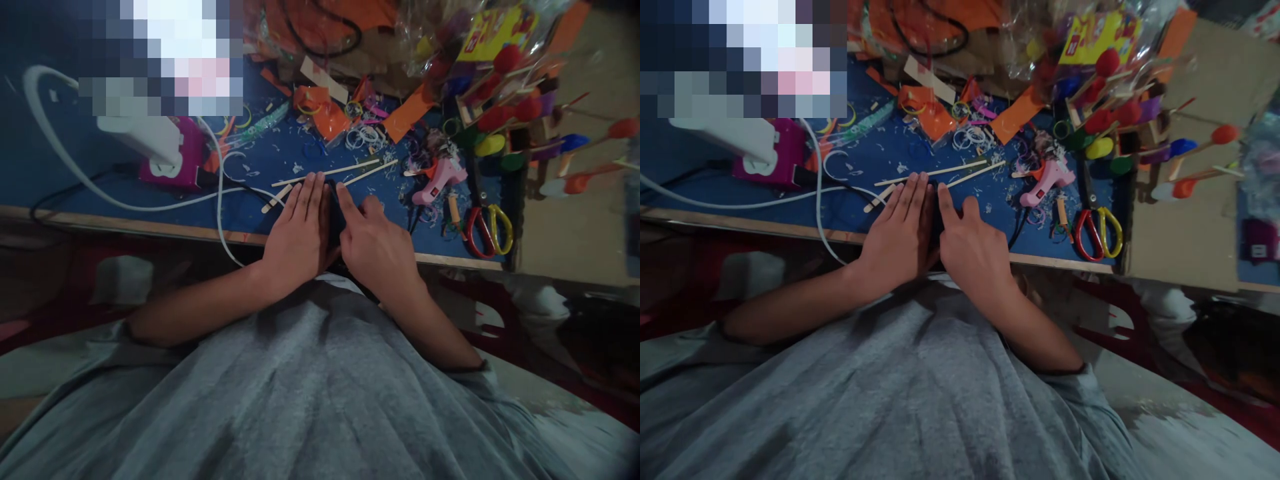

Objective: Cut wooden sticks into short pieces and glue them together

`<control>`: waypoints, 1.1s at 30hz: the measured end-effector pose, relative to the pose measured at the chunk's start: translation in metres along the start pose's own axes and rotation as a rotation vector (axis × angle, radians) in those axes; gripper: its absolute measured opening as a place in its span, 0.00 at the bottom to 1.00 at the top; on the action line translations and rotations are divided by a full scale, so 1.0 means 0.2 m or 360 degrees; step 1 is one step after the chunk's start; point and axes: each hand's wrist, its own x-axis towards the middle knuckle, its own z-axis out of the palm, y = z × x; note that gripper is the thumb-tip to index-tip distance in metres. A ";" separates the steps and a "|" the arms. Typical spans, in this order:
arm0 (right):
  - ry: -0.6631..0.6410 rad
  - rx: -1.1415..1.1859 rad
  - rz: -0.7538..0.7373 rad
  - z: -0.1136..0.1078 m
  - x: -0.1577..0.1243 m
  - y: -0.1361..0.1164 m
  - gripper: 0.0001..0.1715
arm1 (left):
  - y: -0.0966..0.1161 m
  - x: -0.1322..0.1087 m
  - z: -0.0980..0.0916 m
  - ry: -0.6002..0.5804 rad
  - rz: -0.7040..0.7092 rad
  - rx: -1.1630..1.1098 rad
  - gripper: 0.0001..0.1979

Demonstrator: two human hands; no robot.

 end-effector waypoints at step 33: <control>0.0479 0.0183 -0.0124 0.14 0.04 0.03 0.41 | -0.06 0.05 0.03 0.0074 -0.0044 -0.0113 0.52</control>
